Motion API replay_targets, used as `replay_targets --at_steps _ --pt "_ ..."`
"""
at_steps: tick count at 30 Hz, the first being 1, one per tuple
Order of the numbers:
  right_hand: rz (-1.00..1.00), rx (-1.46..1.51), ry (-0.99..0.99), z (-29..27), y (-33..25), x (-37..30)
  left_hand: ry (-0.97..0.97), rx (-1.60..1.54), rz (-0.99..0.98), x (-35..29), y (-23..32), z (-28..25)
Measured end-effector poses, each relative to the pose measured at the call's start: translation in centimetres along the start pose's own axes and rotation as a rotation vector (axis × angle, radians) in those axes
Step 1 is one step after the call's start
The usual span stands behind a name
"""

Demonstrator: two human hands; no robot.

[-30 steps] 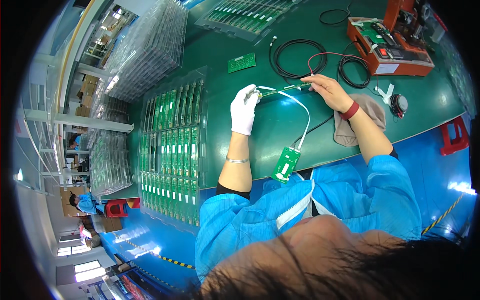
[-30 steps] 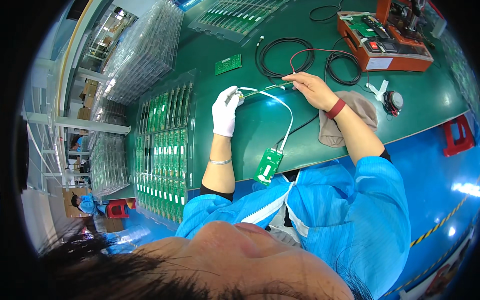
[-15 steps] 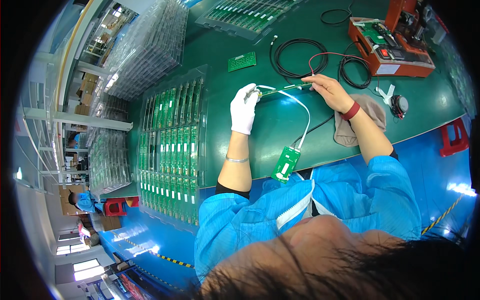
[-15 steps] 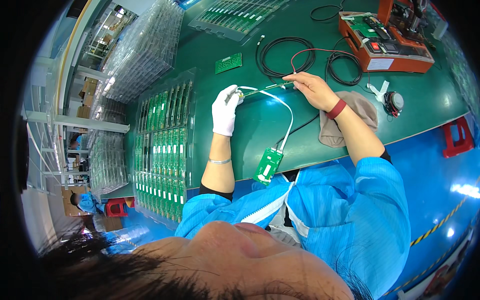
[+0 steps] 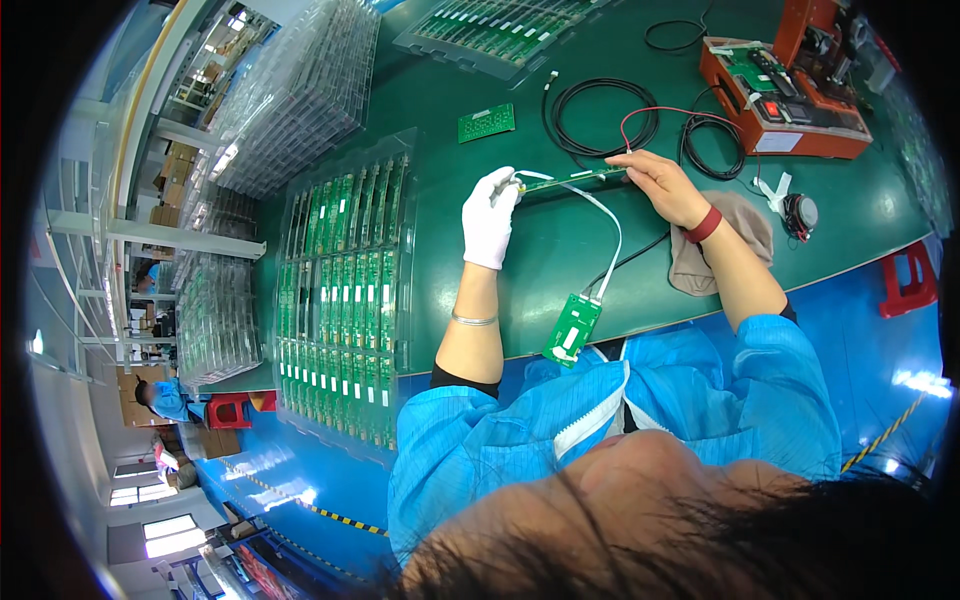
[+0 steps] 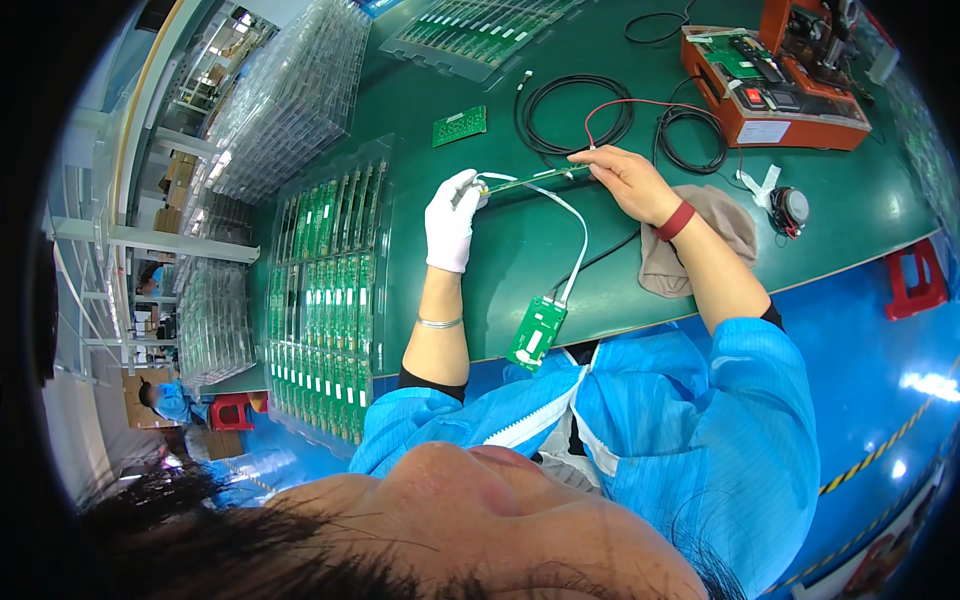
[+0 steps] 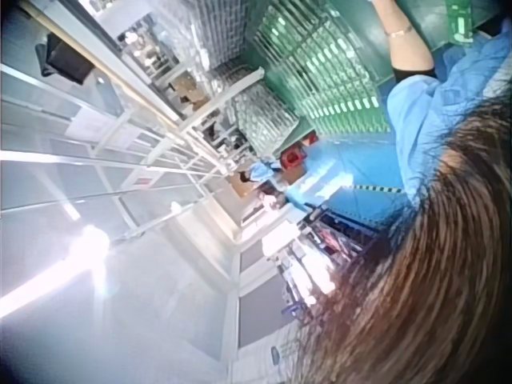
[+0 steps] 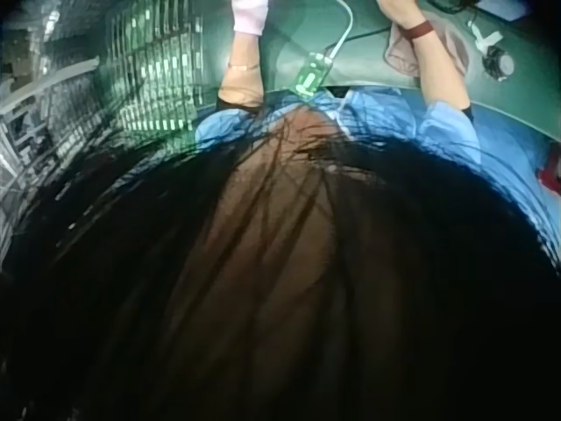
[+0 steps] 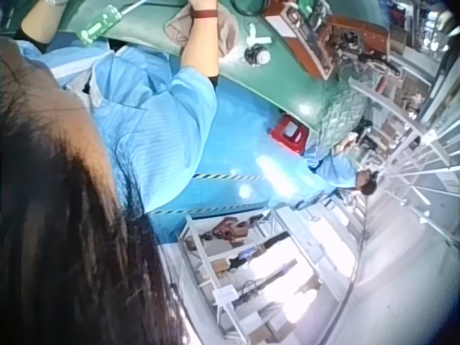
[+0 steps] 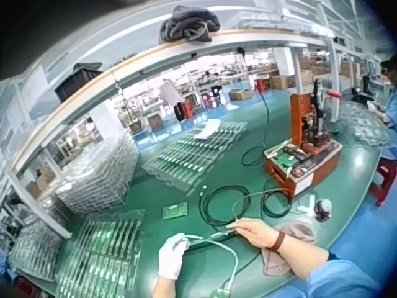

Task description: Assembling and testing LED strip components at a manual assembly station.

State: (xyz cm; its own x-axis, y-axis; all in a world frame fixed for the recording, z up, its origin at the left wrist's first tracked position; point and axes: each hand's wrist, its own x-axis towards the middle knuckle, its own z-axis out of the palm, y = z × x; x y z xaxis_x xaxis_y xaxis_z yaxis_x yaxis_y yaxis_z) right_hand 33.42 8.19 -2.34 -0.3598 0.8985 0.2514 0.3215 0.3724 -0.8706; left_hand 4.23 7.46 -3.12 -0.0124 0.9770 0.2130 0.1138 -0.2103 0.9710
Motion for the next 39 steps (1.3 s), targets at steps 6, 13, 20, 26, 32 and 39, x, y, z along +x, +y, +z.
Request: replay_targets --at_steps 6,13,20,26,32,39 --pt "0.032 0.075 -0.020 0.3 0.0 0.3 0.042 -0.039 -0.032 -0.4 0.3 -0.1" --pt "0.126 0.416 0.017 1.8 -0.4 -0.1 0.052 0.003 -0.273 -0.9 1.6 -1.6" --pt "0.118 0.512 0.025 2.9 -0.5 -0.4 0.054 -0.028 -0.301 -1.0 1.8 -2.0" --pt "0.177 0.549 0.018 3.0 0.9 0.3 0.047 -0.135 -0.270 -1.4 2.3 -1.1" --pt "0.199 0.565 0.027 3.0 0.7 0.3 -0.011 0.017 -0.221 -1.2 1.7 -1.0" --pt "0.204 0.510 0.045 2.9 0.0 0.6 -0.020 0.227 -0.178 -0.6 1.4 -0.9"
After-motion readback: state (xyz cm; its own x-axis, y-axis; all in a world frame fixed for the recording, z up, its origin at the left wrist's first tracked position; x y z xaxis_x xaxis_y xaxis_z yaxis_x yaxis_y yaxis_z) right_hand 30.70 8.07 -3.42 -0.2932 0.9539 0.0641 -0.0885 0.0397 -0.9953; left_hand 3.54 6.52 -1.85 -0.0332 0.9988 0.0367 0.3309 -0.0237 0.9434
